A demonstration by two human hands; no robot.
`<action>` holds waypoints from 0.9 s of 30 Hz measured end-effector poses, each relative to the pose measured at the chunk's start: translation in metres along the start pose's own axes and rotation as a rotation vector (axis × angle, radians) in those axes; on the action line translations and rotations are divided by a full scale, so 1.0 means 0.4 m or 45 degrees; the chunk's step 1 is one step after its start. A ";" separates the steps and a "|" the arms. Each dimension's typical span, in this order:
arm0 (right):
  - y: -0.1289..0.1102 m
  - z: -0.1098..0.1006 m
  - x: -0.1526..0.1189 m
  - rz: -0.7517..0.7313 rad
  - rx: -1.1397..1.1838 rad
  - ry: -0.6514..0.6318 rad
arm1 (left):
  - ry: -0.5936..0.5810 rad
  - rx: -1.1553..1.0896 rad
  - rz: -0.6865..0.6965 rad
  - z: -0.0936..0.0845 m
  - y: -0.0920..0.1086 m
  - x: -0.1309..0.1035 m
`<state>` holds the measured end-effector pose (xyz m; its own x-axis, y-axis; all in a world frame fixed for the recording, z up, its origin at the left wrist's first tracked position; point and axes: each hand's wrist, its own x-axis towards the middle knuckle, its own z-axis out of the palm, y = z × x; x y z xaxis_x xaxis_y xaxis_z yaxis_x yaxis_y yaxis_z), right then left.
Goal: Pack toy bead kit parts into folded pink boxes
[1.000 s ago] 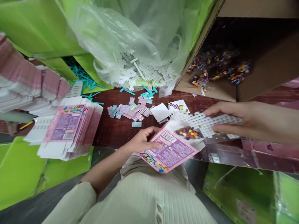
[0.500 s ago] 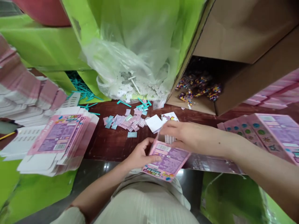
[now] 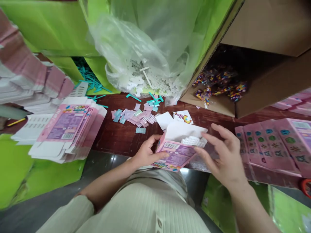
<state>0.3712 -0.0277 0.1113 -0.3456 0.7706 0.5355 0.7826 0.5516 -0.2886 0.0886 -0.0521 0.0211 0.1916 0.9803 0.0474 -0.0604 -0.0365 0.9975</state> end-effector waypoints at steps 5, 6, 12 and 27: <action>-0.020 0.007 -0.012 0.050 -0.173 -0.054 | -0.058 0.057 0.021 0.014 -0.008 -0.009; -0.029 0.004 -0.005 0.034 -0.182 -0.062 | -0.043 0.070 0.024 0.018 -0.009 -0.011; -0.062 -0.020 0.020 -0.128 -0.135 -0.027 | 0.025 0.076 0.020 0.018 -0.005 -0.015; 0.007 0.219 -0.182 0.751 1.328 -0.280 | -0.218 0.209 -0.034 -0.039 -0.059 -0.006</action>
<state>0.3534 -0.0541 0.0022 -0.2370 0.9714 -0.0103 0.0924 0.0120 -0.9957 0.0744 -0.0507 -0.0036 0.3552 0.9347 0.0148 0.1041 -0.0553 0.9930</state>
